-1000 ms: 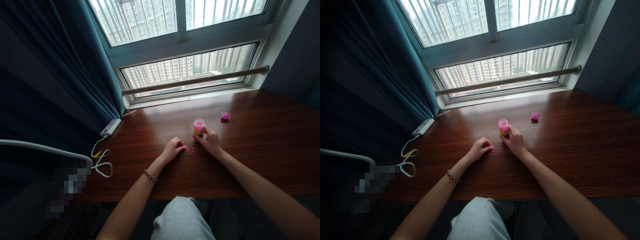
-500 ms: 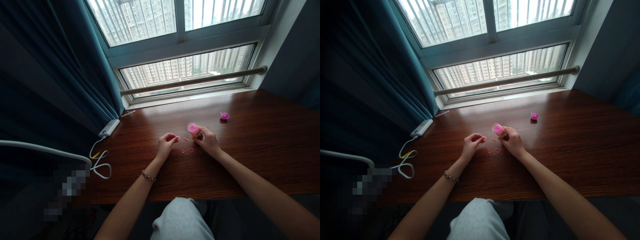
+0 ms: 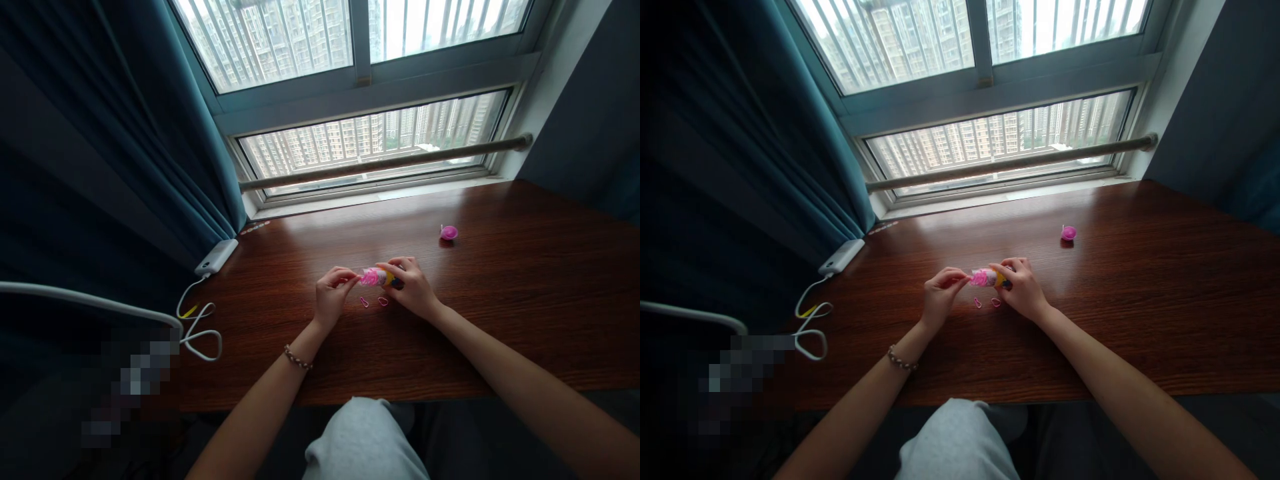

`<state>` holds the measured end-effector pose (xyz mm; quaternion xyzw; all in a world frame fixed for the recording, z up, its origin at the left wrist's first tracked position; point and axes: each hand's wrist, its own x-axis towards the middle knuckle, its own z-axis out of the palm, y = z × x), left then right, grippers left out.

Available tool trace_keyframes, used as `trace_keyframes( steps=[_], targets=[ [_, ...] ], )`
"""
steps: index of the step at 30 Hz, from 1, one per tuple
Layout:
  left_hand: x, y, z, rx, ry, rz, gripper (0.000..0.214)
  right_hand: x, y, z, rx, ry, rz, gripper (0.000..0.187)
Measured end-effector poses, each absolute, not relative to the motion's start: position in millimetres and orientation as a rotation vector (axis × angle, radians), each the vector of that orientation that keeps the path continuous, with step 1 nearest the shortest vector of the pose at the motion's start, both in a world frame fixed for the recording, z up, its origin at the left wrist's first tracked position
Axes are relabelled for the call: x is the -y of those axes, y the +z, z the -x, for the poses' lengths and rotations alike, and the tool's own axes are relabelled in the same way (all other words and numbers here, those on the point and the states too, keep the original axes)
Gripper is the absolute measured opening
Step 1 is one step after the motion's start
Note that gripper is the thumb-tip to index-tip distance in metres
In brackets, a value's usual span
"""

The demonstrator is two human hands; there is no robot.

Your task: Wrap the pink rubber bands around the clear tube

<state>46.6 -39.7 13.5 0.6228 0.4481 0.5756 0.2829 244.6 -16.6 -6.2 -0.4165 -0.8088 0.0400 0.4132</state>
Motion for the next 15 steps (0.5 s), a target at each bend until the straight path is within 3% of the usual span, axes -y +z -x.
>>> trace_keyframes(
  steps=[6,15],
  targets=[
    [36.8,10.0,-44.4,-1.2,1.474,-1.912,0.013,17.1,-6.2,-244.6,2.032,0.108,1.047,0.043],
    [45.3,17.5,-41.6,-1.109,1.084,-2.38,0.028,17.7,-4.5,-245.4,1.98,0.052,1.11,0.04]
  ],
)
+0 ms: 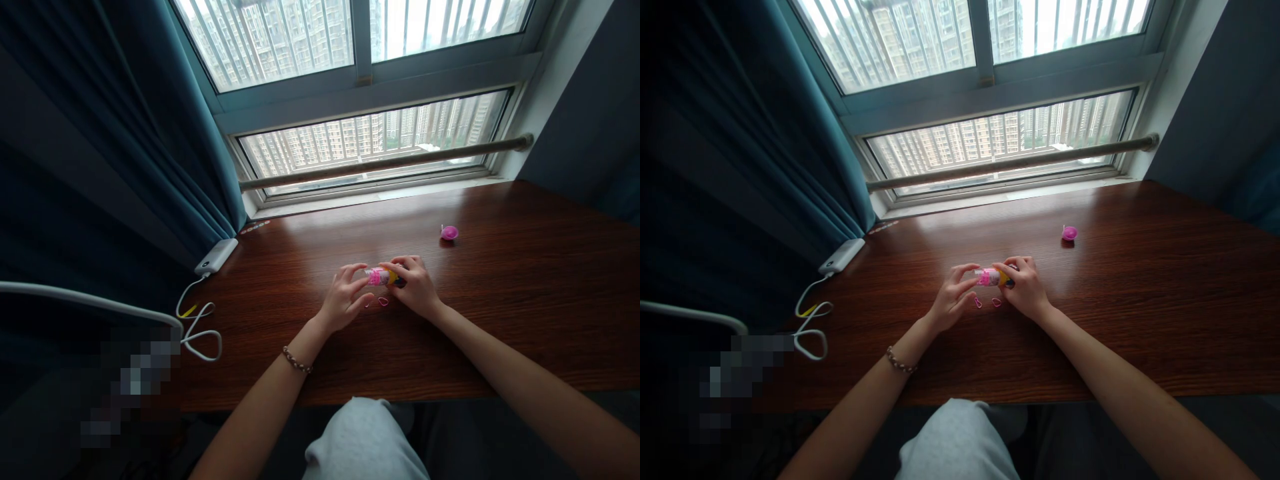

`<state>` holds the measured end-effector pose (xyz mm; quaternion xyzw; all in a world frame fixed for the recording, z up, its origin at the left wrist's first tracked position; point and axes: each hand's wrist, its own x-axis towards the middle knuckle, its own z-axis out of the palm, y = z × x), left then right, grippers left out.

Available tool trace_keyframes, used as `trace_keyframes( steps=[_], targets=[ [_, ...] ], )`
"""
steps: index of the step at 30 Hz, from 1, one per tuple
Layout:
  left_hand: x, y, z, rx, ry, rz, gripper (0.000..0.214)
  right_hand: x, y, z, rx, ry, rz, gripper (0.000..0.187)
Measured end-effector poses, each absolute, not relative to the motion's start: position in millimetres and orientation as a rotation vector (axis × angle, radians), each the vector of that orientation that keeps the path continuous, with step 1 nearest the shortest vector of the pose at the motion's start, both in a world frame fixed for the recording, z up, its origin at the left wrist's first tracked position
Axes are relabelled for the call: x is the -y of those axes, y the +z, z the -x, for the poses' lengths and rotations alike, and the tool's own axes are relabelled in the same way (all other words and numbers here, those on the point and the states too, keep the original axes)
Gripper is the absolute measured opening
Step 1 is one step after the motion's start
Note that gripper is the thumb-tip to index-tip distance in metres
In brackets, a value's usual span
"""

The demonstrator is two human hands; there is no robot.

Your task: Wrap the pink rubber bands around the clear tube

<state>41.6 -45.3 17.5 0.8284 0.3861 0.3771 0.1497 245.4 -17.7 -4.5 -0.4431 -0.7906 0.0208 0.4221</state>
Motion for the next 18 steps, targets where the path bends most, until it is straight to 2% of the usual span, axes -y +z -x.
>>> trace_keyframes(
  steps=[2,7,18],
  targets=[
    [45.0,16.4,-42.1,-1.14,1.055,-2.387,0.028,17.8,-4.6,-245.8,1.982,0.045,1.118,0.04],
    [41.5,10.3,-43.4,-1.158,1.289,-2.124,0.034,19.0,-2.9,-244.2,2.004,0.07,1.084,0.04],
    [46.2,24.0,-42.2,-1.19,1.5,-2.066,0.014,20.2,2.3,-243.4,1.972,0.104,1.07,0.039]
  ],
)
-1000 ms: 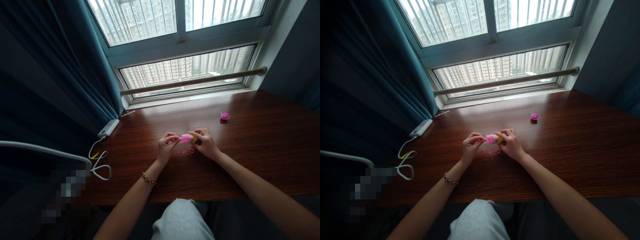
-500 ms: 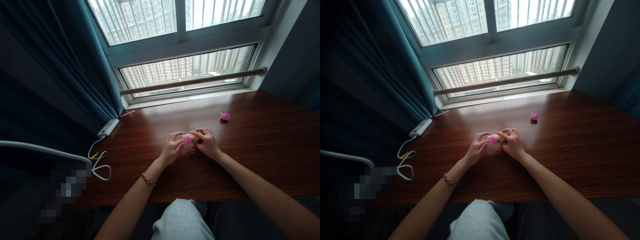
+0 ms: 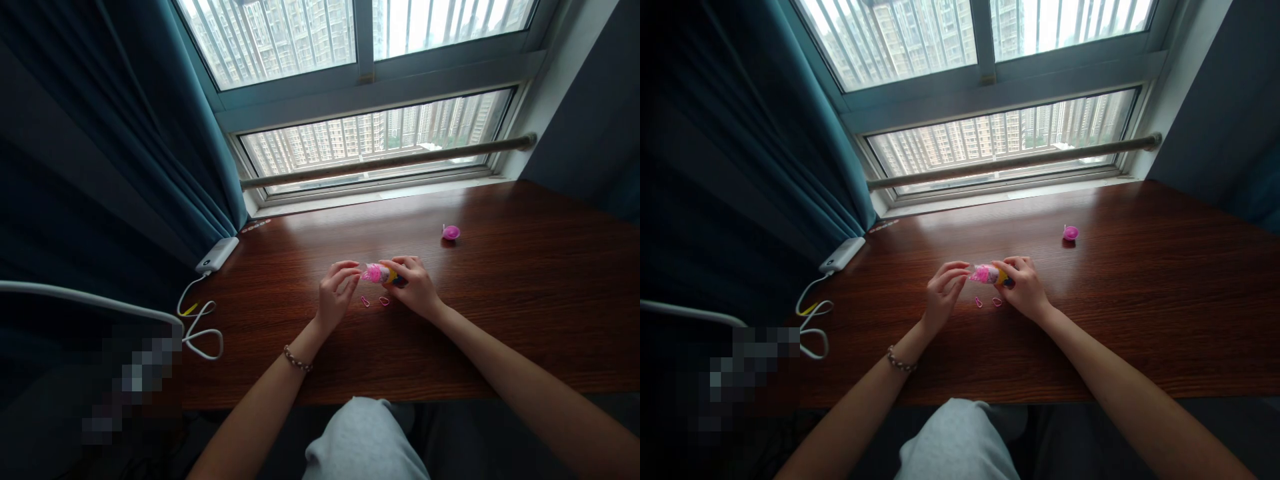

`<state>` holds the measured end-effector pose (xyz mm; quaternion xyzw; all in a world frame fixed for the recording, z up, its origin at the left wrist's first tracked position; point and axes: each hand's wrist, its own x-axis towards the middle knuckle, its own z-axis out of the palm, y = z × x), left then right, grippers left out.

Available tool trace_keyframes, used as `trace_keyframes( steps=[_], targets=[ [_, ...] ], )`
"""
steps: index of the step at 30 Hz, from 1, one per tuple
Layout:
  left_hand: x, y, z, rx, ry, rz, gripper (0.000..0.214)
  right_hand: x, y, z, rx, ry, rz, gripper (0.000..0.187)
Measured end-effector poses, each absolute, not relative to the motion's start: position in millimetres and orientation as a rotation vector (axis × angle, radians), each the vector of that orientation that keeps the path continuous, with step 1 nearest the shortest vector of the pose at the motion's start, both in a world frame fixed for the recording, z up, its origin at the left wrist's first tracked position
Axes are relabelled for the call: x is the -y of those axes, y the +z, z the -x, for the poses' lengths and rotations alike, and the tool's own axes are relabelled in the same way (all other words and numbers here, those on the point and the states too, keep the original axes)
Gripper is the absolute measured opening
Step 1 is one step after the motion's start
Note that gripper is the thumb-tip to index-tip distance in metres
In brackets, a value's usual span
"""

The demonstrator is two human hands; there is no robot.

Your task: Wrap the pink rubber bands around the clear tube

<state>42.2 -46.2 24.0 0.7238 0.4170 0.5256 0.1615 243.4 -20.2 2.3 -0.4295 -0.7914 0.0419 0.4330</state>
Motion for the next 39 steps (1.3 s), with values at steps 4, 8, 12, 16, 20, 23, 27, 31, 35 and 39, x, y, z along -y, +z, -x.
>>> trace_keyframes(
  steps=[4,8,12,16,20,23,27,31,35,39],
  targets=[
    [44.4,21.1,-44.8,-1.128,1.475,-1.966,0.037,24.1,4.1,-240.9,1.917,0.21,1.004,0.046],
    [47.8,17.5,-52.0,-1.049,1.336,-1.858,0.041,28.7,3.4,-236.7,1.927,0.388,0.893,0.046],
    [49.9,18.5,-53.0,-1.06,1.437,-1.706,0.036,27.9,2.2,-235.1,1.936,0.447,0.881,0.052],
    [42.1,19.5,-44.3,-1.202,1.705,-1.566,0.04,20.9,-4.8,-236.7,2.033,0.394,0.909,0.031],
    [29.9,14.2,-33.5,-1.428,1.79,-1.5,0.04,15.3,-17.5,-237.3,2.252,0.349,0.867,0.028],
    [25.2,9.6,-29.0,-1.565,1.755,-1.549,0.037,15.0,-19.7,-237.3,2.286,0.376,0.873,0.028],
    [26.9,9.6,-29.7,-1.627,1.678,-1.72,0.034,17.3,-11.0,-239.7,2.181,0.458,0.941,0.019],
    [30.3,12.5,-32.4,-1.622,1.63,-1.793,0.032,17.6,-7.0,-243.0,2.165,0.528,1.032,0.005],
    [31.6,13.6,-33.3,-1.607,1.602,-1.827,0.032,16.6,-10.1,-244.2,2.21,0.6,1.069,0.004],
    [32.9,14.1,-34.4,-1.594,1.575,-1.869,0.032,18.9,-8.6,-243.2,2.189,0.716,1.092,0.003]
  ],
)
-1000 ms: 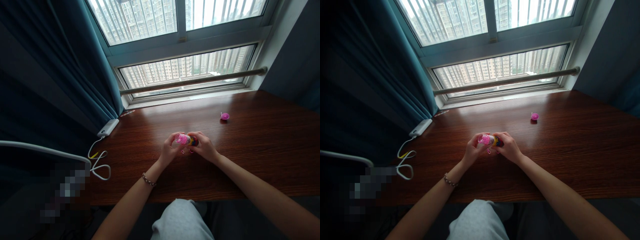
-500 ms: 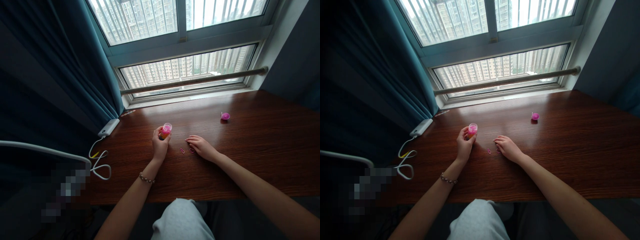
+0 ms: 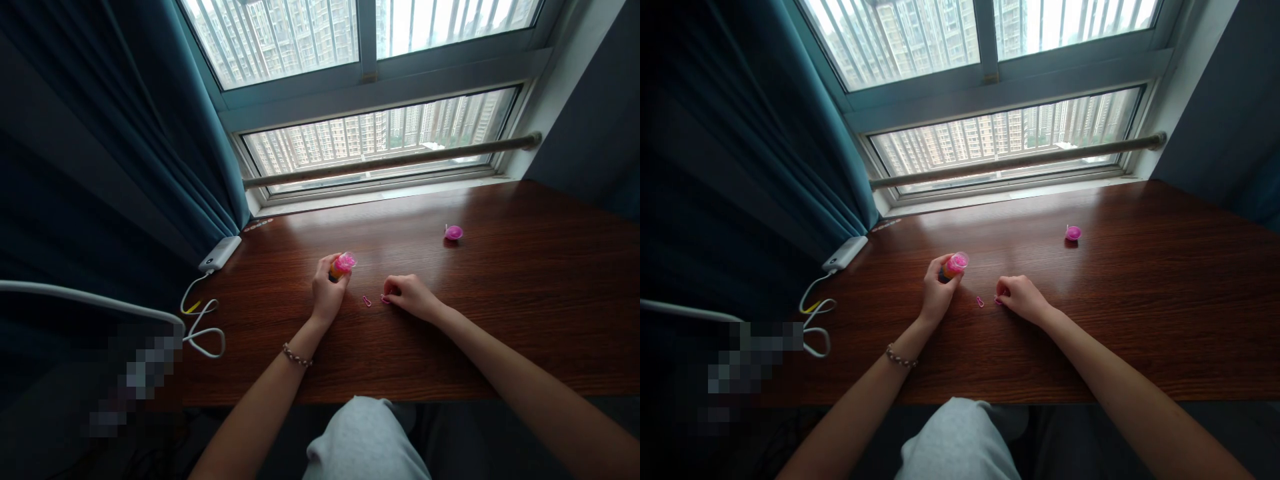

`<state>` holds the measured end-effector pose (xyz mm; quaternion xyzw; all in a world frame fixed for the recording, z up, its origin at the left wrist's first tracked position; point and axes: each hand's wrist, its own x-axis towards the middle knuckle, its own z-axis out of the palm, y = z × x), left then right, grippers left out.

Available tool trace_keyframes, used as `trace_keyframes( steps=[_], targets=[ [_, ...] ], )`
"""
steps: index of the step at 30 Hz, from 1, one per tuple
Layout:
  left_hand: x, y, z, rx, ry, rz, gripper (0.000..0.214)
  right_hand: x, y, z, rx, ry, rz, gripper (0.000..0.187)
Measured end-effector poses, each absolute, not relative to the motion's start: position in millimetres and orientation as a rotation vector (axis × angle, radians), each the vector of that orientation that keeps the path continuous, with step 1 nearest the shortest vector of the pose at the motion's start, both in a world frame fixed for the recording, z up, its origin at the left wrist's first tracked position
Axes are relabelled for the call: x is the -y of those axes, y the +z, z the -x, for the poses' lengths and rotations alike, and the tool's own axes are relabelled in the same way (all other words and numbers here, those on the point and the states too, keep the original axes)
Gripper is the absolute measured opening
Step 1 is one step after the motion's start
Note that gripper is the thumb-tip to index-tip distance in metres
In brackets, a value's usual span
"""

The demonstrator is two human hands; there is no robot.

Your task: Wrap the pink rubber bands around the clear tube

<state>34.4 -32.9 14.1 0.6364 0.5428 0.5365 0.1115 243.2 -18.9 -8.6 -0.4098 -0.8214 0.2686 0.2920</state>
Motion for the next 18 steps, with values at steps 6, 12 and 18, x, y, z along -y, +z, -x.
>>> trace_keyframes(
  steps=[6,12,18],
  targets=[
    [33.7,13.0,-35.6,-1.585,1.561,-1.927,0.032,30.3,-6.1,-231.6,2.145,0.777,0.996,0.015],
    [33.1,10.2,-35.7,-1.598,1.535,-1.978,0.033,35.4,-13.9,-214.6,2.101,0.706,1.004,0.009],
    [34.7,9.0,-37.1,-1.641,1.485,-2.077,0.034,33.2,-14.9,-210.3,2.089,0.671,1.101,0.017]
  ],
)
